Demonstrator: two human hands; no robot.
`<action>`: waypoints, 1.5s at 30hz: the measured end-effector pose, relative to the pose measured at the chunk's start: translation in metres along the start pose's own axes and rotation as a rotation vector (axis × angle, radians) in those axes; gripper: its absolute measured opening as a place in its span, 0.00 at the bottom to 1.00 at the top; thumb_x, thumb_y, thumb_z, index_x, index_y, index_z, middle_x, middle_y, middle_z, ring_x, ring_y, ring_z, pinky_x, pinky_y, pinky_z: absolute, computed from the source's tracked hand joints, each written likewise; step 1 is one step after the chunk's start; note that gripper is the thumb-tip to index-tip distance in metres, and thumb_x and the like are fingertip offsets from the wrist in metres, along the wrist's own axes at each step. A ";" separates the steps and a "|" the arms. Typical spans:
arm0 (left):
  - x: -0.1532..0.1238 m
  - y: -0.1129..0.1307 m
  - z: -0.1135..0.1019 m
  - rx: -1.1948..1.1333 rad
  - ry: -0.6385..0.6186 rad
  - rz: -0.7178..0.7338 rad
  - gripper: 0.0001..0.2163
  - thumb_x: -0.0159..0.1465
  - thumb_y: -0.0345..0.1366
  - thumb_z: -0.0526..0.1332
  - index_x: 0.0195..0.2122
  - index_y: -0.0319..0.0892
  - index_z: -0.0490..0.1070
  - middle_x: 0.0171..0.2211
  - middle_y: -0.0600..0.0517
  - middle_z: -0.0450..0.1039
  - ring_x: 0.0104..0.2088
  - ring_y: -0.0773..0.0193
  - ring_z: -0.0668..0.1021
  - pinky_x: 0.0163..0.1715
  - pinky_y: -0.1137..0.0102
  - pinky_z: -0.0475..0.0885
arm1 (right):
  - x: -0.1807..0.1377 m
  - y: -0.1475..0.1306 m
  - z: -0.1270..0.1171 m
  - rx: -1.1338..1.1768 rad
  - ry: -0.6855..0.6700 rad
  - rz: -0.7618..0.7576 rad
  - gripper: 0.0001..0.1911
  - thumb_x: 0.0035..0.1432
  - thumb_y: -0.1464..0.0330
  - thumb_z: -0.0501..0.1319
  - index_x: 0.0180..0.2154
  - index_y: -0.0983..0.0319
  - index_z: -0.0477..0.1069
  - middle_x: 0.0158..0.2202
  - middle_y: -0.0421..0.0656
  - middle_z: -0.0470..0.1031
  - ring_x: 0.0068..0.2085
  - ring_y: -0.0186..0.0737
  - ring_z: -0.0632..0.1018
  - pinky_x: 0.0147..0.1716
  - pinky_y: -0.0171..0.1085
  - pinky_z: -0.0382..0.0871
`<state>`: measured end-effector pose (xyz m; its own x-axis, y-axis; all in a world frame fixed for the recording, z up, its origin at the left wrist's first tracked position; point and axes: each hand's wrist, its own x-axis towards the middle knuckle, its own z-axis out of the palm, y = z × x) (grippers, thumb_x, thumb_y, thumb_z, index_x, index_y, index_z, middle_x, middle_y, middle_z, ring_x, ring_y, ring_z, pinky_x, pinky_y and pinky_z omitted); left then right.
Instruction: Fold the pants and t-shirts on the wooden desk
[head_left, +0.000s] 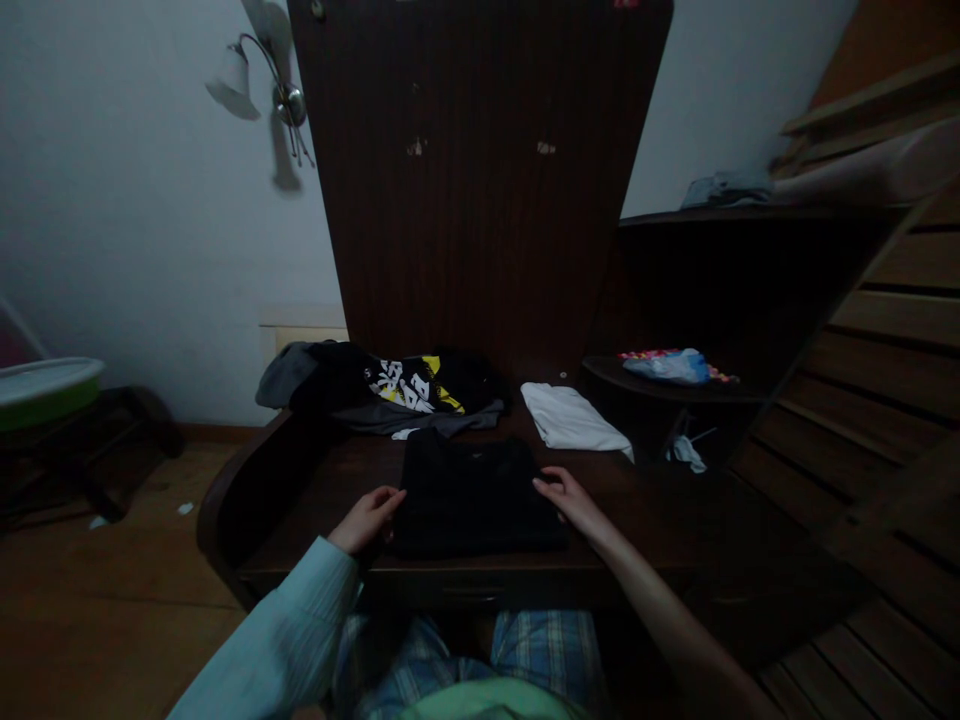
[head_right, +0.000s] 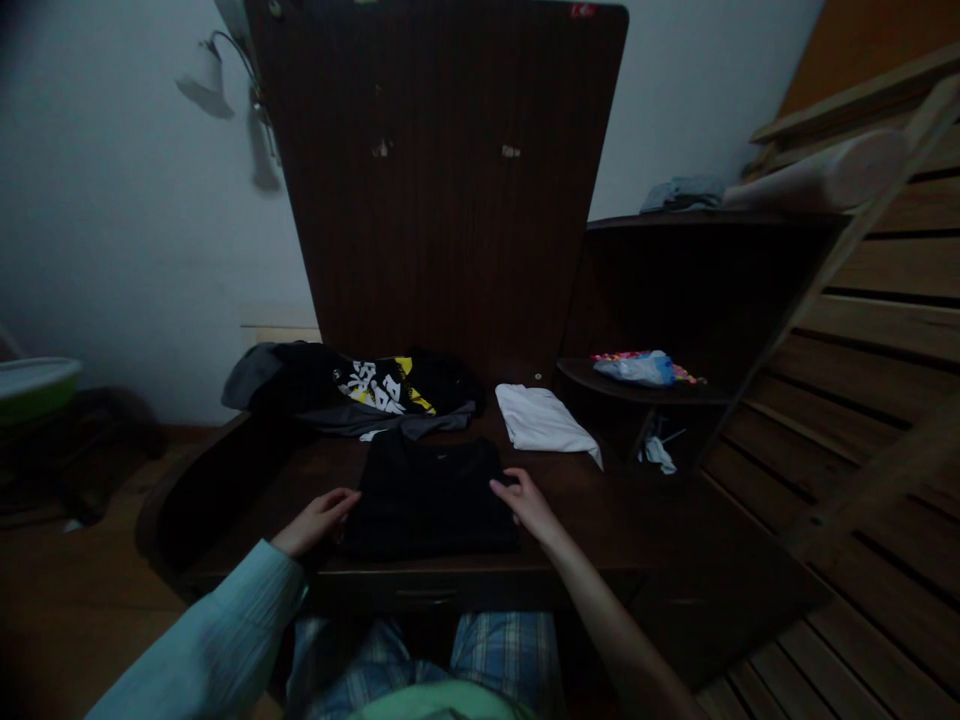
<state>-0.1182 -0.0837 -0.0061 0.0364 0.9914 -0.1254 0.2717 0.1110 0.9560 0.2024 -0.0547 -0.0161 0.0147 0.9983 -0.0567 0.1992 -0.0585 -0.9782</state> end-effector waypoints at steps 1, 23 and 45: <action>0.003 0.002 0.000 -0.006 -0.014 -0.038 0.21 0.45 0.56 0.57 0.26 0.41 0.62 0.12 0.62 0.59 0.11 0.71 0.65 0.12 0.76 0.58 | 0.003 -0.004 -0.002 0.051 -0.018 0.078 0.24 0.38 0.51 0.60 0.35 0.58 0.59 0.20 0.32 0.61 0.16 0.27 0.63 0.16 0.30 0.54; 0.001 0.022 0.000 0.524 0.253 0.116 0.20 0.54 0.46 0.55 0.45 0.42 0.65 0.37 0.45 0.73 0.40 0.54 0.74 0.40 0.65 0.65 | 0.016 -0.013 -0.029 -0.509 0.094 -0.134 0.18 0.41 0.52 0.60 0.20 0.61 0.67 0.23 0.42 0.73 0.29 0.41 0.73 0.29 0.37 0.62; -0.016 -0.002 0.025 0.147 0.226 0.309 0.20 0.50 0.39 0.58 0.45 0.43 0.68 0.46 0.48 0.68 0.49 0.57 0.68 0.51 0.63 0.60 | -0.014 -0.043 0.008 0.091 -0.237 -0.020 0.24 0.37 0.63 0.65 0.40 0.60 0.67 0.38 0.41 0.75 0.42 0.42 0.74 0.45 0.41 0.64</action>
<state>-0.0951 -0.1018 -0.0122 -0.0702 0.9685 0.2389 0.4165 -0.1891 0.8892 0.1863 -0.0665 0.0249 -0.2204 0.9727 -0.0722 0.1085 -0.0491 -0.9929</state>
